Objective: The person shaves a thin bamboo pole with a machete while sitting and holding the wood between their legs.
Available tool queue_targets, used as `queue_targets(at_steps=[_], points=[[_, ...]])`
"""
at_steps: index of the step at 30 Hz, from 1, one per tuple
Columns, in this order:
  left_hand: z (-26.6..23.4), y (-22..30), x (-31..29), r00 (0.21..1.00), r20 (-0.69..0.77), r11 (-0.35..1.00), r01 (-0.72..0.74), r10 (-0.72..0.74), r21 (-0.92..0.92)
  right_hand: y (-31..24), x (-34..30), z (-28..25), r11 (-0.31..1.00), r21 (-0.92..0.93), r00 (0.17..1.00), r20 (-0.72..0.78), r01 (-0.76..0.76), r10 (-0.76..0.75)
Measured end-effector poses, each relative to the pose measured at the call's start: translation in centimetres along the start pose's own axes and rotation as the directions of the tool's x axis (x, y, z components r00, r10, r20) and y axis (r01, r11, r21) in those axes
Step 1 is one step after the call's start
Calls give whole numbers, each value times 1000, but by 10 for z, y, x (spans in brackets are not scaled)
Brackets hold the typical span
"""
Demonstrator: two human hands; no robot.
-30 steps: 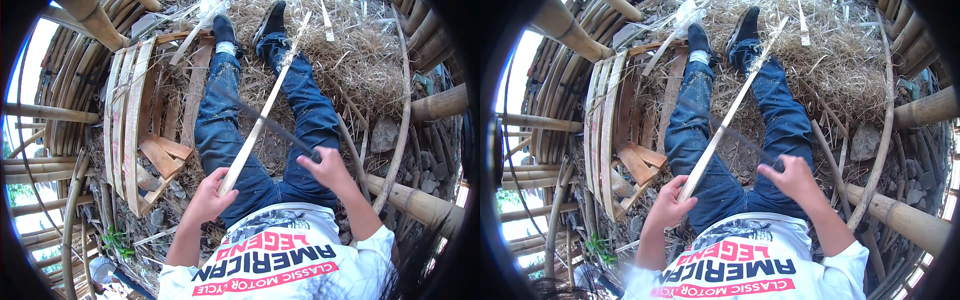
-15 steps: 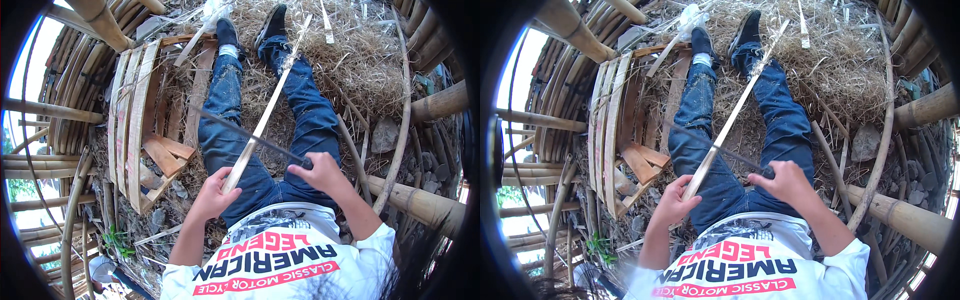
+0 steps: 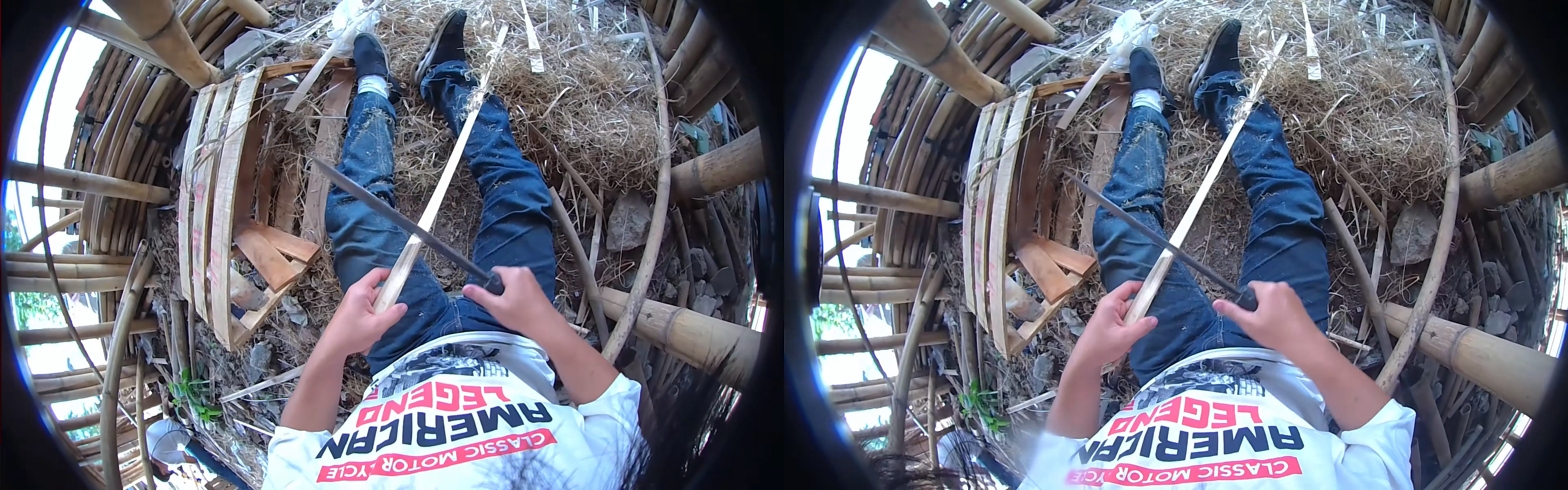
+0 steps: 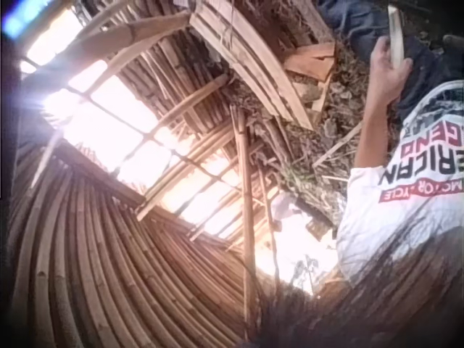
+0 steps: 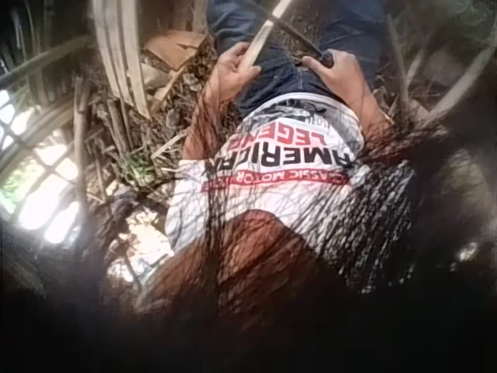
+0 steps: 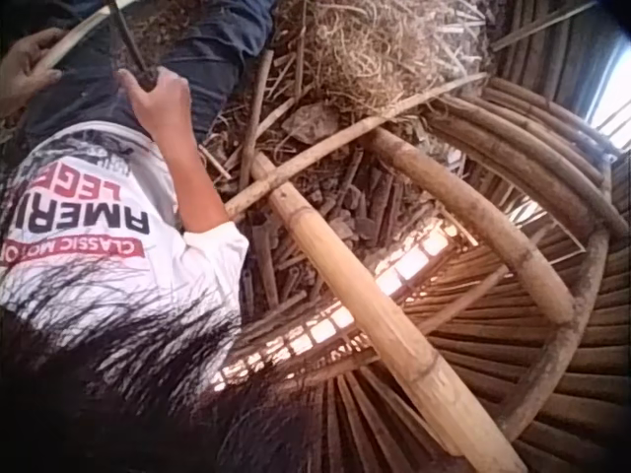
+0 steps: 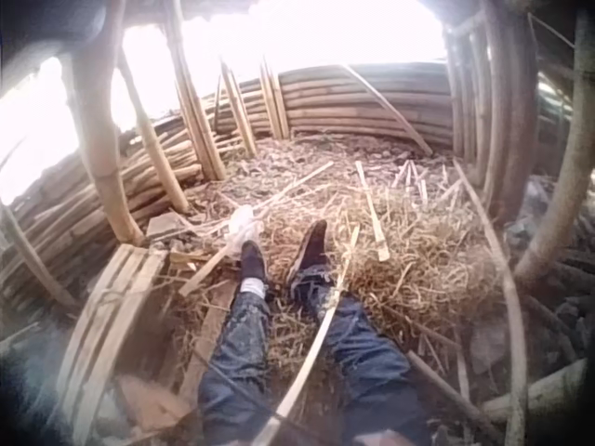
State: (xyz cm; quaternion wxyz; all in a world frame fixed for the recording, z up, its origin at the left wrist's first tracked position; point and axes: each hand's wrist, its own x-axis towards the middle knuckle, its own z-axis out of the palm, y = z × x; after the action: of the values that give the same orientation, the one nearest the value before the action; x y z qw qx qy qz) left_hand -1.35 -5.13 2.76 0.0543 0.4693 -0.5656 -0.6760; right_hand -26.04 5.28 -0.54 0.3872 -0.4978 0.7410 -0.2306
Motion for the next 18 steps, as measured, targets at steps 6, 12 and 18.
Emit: queue_targets(at_steps=[6, 12, 18], points=[[-4, 0, -11, 996, -26, 996, 79, -81, -43, 31, 32, -29, 994, -30, 992, -70, -108, 105], [-1, 7, 0, 998, 2, 997, 62, -62, -54, 20, 24, -16, 983, 74, 974, -144, -167, 176], [-3, 7, 9, 996, 47, 993, 77, -73, -92, -3, 6, -12, 981, 107, 983, -67, -163, 171]])
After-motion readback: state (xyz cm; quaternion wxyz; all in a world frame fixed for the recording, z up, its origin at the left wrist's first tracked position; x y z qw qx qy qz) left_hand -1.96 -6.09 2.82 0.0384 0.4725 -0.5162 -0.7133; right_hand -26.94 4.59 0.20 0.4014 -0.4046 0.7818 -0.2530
